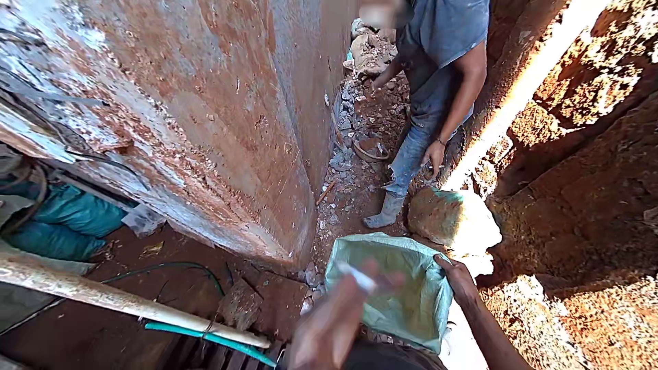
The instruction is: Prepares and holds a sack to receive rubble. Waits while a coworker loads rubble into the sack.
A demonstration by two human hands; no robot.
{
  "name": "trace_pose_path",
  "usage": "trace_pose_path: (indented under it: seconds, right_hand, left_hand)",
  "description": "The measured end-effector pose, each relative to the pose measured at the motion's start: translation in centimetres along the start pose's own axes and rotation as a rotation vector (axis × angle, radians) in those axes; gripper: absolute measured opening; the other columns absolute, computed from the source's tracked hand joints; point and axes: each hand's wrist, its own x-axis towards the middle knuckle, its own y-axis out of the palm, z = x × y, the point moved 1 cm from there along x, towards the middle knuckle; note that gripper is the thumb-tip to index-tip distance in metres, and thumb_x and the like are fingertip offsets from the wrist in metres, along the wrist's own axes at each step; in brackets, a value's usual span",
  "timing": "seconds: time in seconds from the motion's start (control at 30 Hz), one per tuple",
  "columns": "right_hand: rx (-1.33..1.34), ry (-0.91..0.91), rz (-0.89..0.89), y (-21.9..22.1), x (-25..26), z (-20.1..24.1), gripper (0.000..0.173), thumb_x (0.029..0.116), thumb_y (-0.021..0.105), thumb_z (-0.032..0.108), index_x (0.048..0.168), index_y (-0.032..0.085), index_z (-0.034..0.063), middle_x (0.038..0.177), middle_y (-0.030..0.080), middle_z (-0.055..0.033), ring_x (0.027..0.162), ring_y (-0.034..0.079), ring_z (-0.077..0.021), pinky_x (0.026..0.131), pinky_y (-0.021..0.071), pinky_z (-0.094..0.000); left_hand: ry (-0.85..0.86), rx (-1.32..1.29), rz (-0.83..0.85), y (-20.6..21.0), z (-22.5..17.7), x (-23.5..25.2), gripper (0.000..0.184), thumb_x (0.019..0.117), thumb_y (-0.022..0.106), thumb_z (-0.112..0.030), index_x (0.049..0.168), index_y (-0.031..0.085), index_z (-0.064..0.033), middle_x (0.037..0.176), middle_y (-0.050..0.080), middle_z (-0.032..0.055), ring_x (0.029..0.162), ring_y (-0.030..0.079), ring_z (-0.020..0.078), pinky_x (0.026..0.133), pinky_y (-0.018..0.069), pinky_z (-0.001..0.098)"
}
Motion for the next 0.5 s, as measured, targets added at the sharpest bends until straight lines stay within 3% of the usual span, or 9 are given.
trace_pose_path:
  seconds: [0.03,0.07,0.1,0.13,0.2,0.27,0.37,0.5]
  right_hand:
    - [0.002,-0.005,0.005,0.2,0.2,0.8,0.025,0.1038,0.060,0.020,0.093,0.072,0.0005,0.077,0.070,-0.0063,0.071,0.067,-0.0117,0.071,0.0575,-0.0350]
    - [0.005,-0.006,0.003,0.4,0.2,1.4,0.025,0.1039,0.060,0.020,0.093,0.072,0.0007,0.077,0.070,-0.0060,0.070,0.066,-0.0113,0.070,0.0575,-0.0345]
    - [0.013,-0.005,-0.002,0.5,0.2,2.0,0.025,0.1040,0.060,0.020,0.094,0.072,0.0005,0.077,0.070,-0.0062,0.071,0.067,-0.0114,0.070,0.0575,-0.0341]
    - [0.024,-0.002,-0.003,0.5,0.2,2.5,0.024,0.1041,0.060,0.019,0.097,0.072,0.0000,0.079,0.070,-0.0063,0.072,0.067,-0.0113,0.071,0.0574,-0.0338]
    - [0.051,-0.011,0.010,1.0,0.7,3.3,0.022,0.1039,0.059,0.017,0.096,0.071,0.0001,0.080,0.070,-0.0062,0.072,0.067,-0.0107,0.071,0.0578,-0.0324]
    - [0.064,-0.020,0.026,1.5,1.2,3.9,0.021,0.1037,0.059,0.015,0.095,0.071,-0.0001,0.079,0.071,-0.0060,0.071,0.068,-0.0104,0.070,0.0584,-0.0314]
    - [0.048,-0.024,0.043,2.2,1.8,4.5,0.022,0.1037,0.059,0.015,0.094,0.071,-0.0002,0.078,0.071,-0.0061,0.070,0.068,-0.0106,0.069,0.0585,-0.0313]
    - [0.003,0.009,0.020,3.3,3.5,4.8,0.021,0.1033,0.061,0.017,0.101,0.071,-0.0011,0.082,0.071,-0.0082,0.073,0.068,-0.0124,0.072,0.0581,-0.0330]
  left_hand:
    - [-0.004,0.168,-0.234,-3.6,2.2,-0.5,0.069,0.0938,0.064,-0.055,0.154,0.047,-0.0256,0.152,0.054,-0.0014,0.132,0.058,0.0201,0.109,0.0501,0.0435]
    - [-0.068,0.324,-0.460,-7.2,4.6,-1.7,0.078,0.0918,0.071,-0.045,0.158,0.040,-0.0152,0.157,0.048,0.0053,0.135,0.056,0.0220,0.108,0.0509,0.0428]
    - [-0.229,0.488,-0.622,-10.7,7.0,-3.2,0.090,0.0876,0.072,-0.034,0.161,0.028,-0.0069,0.163,0.037,0.0117,0.139,0.050,0.0220,0.108,0.0497,0.0382]
    - [-0.439,0.593,-0.738,-13.5,9.6,-5.2,0.098,0.0828,0.073,-0.025,0.163,0.020,-0.0063,0.166,0.029,0.0154,0.144,0.044,0.0239,0.111,0.0455,0.0378]
    - [-0.777,0.668,-0.804,-17.5,14.9,-9.1,0.111,0.0820,0.082,-0.020,0.165,0.009,-0.0061,0.168,0.020,0.0228,0.150,0.034,0.0329,0.119,0.0360,0.0471]
    - [-0.964,0.688,-0.785,-19.4,19.8,-12.1,0.121,0.0801,0.087,-0.024,0.164,0.002,-0.0045,0.168,0.015,0.0263,0.153,0.027,0.0374,0.122,0.0302,0.0522]
    - [-1.022,0.672,-0.830,-20.4,24.5,-13.6,0.116,0.0805,0.087,-0.021,0.163,0.008,0.0012,0.161,0.030,0.0303,0.147,0.037,0.0400,0.119,0.0358,0.0524]
    - [-1.050,0.834,-0.848,-20.6,25.7,-11.6,0.068,0.0967,0.063,-0.006,0.157,0.033,0.0022,0.156,0.044,0.0252,0.144,0.045,0.0371,0.119,0.0345,0.0518]
